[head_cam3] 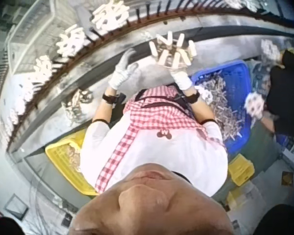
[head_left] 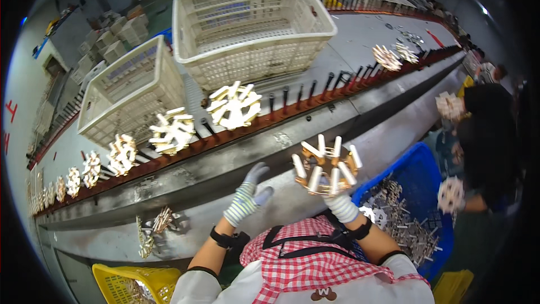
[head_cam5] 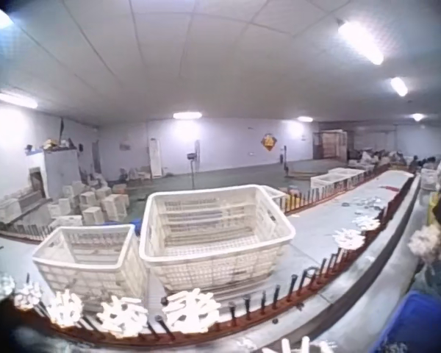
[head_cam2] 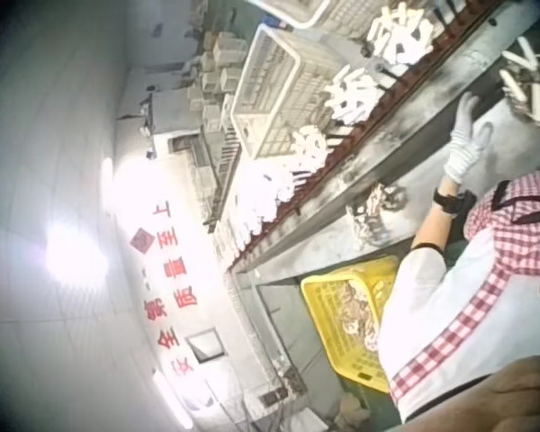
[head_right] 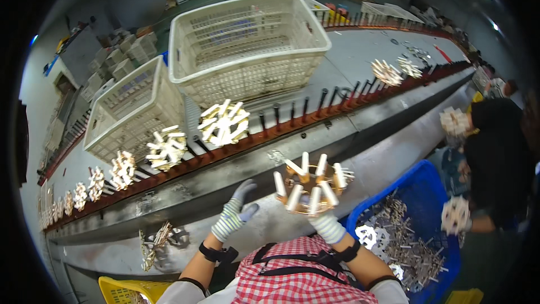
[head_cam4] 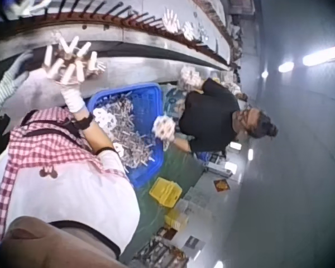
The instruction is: The person picks up white plastic star-shaped components from a blue basket and places them onto vertical pegs on a conveyor belt. The person handles the components by hand, arranging them in a line on the belt.
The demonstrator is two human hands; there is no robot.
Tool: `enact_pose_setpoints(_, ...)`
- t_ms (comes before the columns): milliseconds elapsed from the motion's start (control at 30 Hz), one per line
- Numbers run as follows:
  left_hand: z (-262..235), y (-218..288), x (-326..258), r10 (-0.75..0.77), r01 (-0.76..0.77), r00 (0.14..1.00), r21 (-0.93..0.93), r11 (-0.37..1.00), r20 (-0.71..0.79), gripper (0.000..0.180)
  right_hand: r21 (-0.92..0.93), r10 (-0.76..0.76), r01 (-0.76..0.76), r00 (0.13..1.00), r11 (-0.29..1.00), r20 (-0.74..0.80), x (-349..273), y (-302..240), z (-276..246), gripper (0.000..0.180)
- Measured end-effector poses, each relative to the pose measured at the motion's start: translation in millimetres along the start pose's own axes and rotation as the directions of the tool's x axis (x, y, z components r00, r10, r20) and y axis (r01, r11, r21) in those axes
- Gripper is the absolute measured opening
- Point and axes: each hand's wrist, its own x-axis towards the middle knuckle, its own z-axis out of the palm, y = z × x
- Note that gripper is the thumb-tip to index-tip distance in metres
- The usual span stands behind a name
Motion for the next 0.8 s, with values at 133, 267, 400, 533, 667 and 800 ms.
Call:
enact_pose_setpoints(133,41.0,86.3,43.1,-0.118,0.232,0.944,-0.365,0.902,0.309,0.074,0.869,-0.042,-0.450,0.891,-0.205,0.451,-29.0,-2.1,9.4,0.040)
enact_pose_setpoints(267,101.2,83.0,57.0,0.022,0.071,0.976,-0.413,0.908,0.217,0.054,0.653,-0.057,-0.530,0.798,-0.541,0.600,-44.7,10.8,23.3,0.035)
enact_pose_setpoints(400,166.6,35.6,58.7,0.062,0.125,0.970,-0.705,0.698,0.234,0.051,0.689,-0.027,-0.530,0.802,-0.495,0.597,-54.8,26.4,49.8,0.032)
enact_pose_setpoints(533,171.6,38.4,94.9,0.082,0.361,0.928,-0.823,-0.439,0.363,0.048,0.885,0.000,-0.465,0.885,0.011,0.465,-80.2,64.9,105.9,0.034)
enact_pose_setpoints(667,181.2,61.4,109.3,-0.071,0.439,0.873,-0.840,-0.318,0.483,0.066,0.299,-0.012,-0.578,0.472,-0.760,0.881,-81.4,107.8,130.8,0.033)
enact_pose_setpoints(800,196.9,100.1,124.3,-0.196,0.503,0.824,-0.845,-0.182,0.532,0.076,0.276,-0.167,-0.512,0.660,-0.813,0.732,-47.5,128.2,145.7,0.036)
